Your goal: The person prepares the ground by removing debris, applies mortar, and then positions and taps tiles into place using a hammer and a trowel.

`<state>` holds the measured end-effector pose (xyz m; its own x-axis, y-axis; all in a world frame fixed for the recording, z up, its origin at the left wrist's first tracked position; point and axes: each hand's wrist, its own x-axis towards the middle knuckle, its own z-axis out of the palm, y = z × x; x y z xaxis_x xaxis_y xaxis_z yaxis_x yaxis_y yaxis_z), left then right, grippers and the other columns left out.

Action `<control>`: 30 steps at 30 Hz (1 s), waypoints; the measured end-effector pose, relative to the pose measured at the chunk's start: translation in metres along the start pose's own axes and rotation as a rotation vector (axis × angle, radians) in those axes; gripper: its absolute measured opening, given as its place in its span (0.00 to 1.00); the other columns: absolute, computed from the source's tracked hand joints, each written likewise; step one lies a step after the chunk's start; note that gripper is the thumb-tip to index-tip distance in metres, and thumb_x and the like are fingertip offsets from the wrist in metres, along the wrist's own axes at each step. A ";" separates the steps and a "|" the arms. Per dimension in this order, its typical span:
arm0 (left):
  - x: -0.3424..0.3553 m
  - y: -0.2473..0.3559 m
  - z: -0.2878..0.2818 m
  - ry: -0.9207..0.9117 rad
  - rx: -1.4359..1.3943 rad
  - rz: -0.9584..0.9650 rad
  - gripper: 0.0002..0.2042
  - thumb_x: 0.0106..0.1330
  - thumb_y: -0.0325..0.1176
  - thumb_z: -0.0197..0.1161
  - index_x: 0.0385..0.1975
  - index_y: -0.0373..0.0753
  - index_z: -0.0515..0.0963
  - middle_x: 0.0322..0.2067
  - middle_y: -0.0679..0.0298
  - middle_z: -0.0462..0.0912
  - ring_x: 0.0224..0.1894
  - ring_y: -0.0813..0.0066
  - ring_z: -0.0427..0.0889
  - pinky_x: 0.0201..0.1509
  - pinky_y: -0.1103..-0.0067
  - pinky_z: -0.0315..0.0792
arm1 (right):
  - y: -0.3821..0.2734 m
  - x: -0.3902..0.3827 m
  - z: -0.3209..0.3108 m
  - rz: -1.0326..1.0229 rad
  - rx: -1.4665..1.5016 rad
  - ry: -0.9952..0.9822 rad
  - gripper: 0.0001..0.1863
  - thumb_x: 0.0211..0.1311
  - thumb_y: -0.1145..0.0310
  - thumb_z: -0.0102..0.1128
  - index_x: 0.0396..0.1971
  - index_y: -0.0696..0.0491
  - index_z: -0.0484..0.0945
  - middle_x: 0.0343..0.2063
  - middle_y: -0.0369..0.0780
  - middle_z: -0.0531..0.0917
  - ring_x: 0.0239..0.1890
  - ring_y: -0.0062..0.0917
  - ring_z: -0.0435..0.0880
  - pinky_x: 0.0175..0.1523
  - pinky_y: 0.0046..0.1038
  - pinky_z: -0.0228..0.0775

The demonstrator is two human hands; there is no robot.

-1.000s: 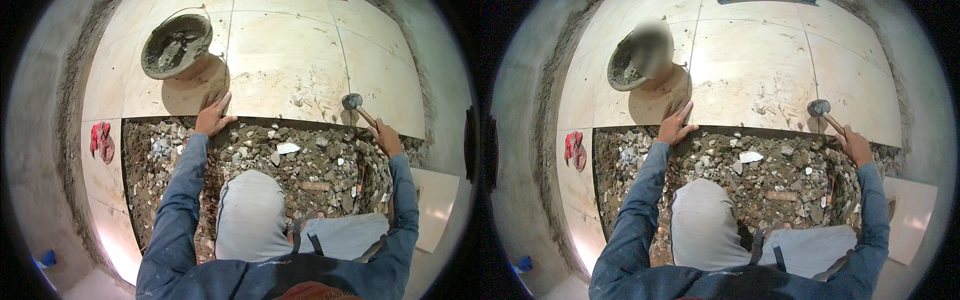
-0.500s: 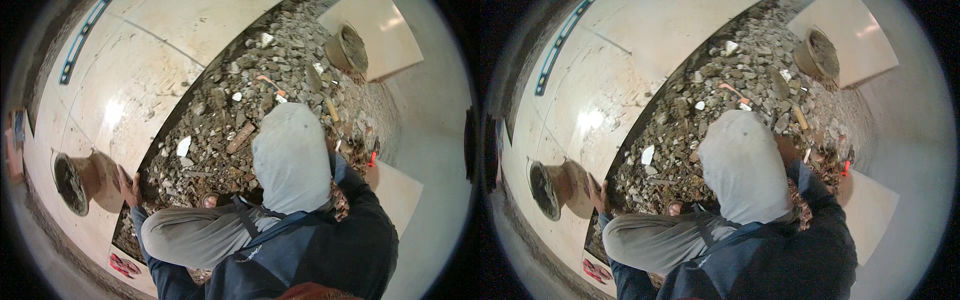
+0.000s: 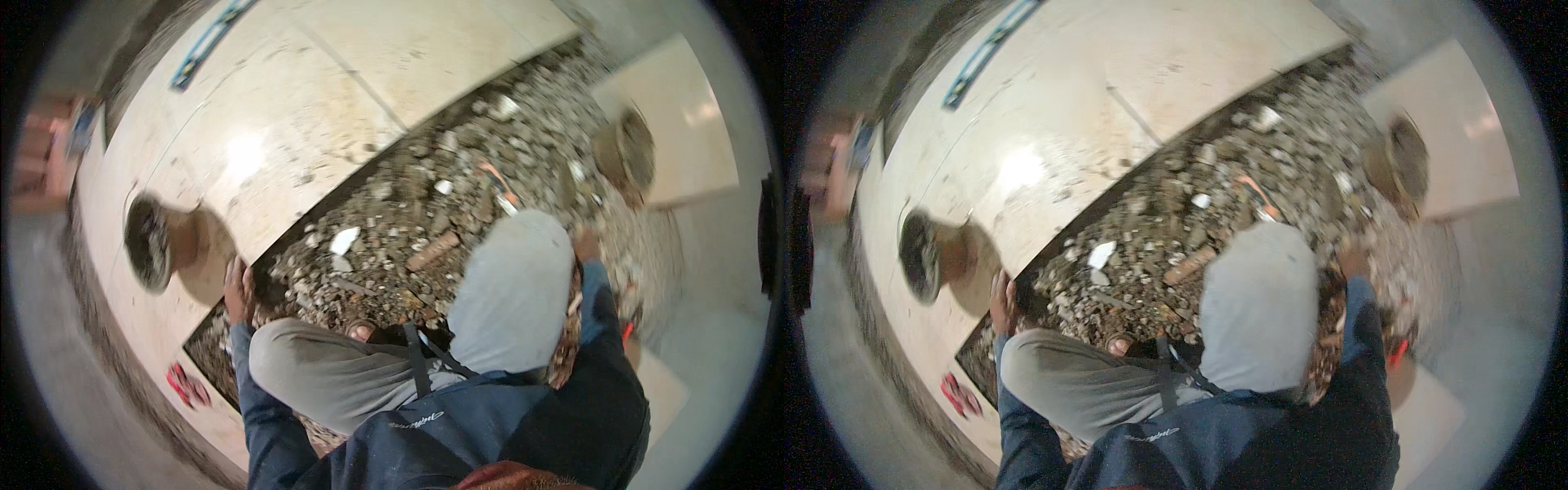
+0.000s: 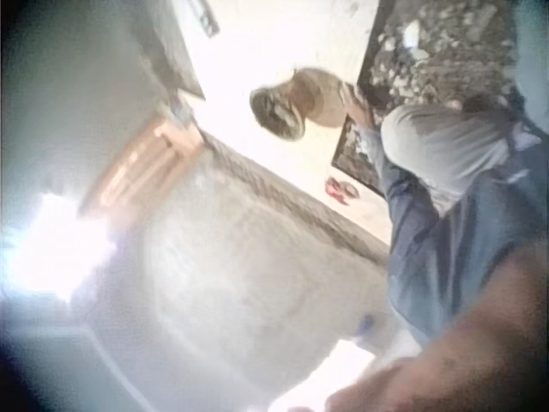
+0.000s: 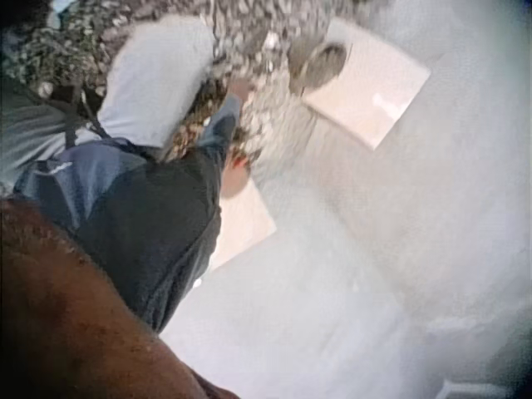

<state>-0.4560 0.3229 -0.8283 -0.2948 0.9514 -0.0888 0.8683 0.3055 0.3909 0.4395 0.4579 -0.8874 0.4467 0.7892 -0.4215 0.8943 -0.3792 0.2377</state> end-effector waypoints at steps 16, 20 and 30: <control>0.104 -0.008 0.019 0.038 -0.601 -0.467 0.32 0.75 0.54 0.42 0.69 0.34 0.58 0.65 0.42 0.65 0.68 0.48 0.64 0.72 0.67 0.56 | -0.125 -0.055 -0.250 -0.613 0.292 0.309 0.27 0.67 0.56 0.53 0.55 0.63 0.69 0.55 0.55 0.73 0.60 0.45 0.70 0.64 0.41 0.59; 0.111 -0.014 0.030 0.148 -0.515 -0.473 0.34 0.74 0.55 0.40 0.67 0.30 0.60 0.66 0.43 0.64 0.70 0.48 0.60 0.73 0.67 0.52 | -0.269 -0.096 -0.338 -0.871 0.262 0.233 0.26 0.66 0.55 0.56 0.54 0.59 0.68 0.44 0.49 0.76 0.46 0.35 0.73 0.51 0.36 0.64; 0.113 -0.019 0.026 0.419 0.137 -0.326 0.29 0.71 0.51 0.48 0.68 0.44 0.62 0.69 0.62 0.59 0.72 0.61 0.53 0.76 0.63 0.41 | -0.714 -0.230 -0.416 -1.771 -0.185 0.437 0.20 0.63 0.55 0.63 0.49 0.52 0.79 0.37 0.43 0.86 0.36 0.31 0.85 0.42 0.35 0.75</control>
<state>-0.4957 0.4256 -0.8701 -0.6664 0.7189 0.1978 0.7414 0.6107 0.2783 -0.3132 0.7477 -0.5964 -0.9745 0.2221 -0.0311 0.2240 0.9708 -0.0858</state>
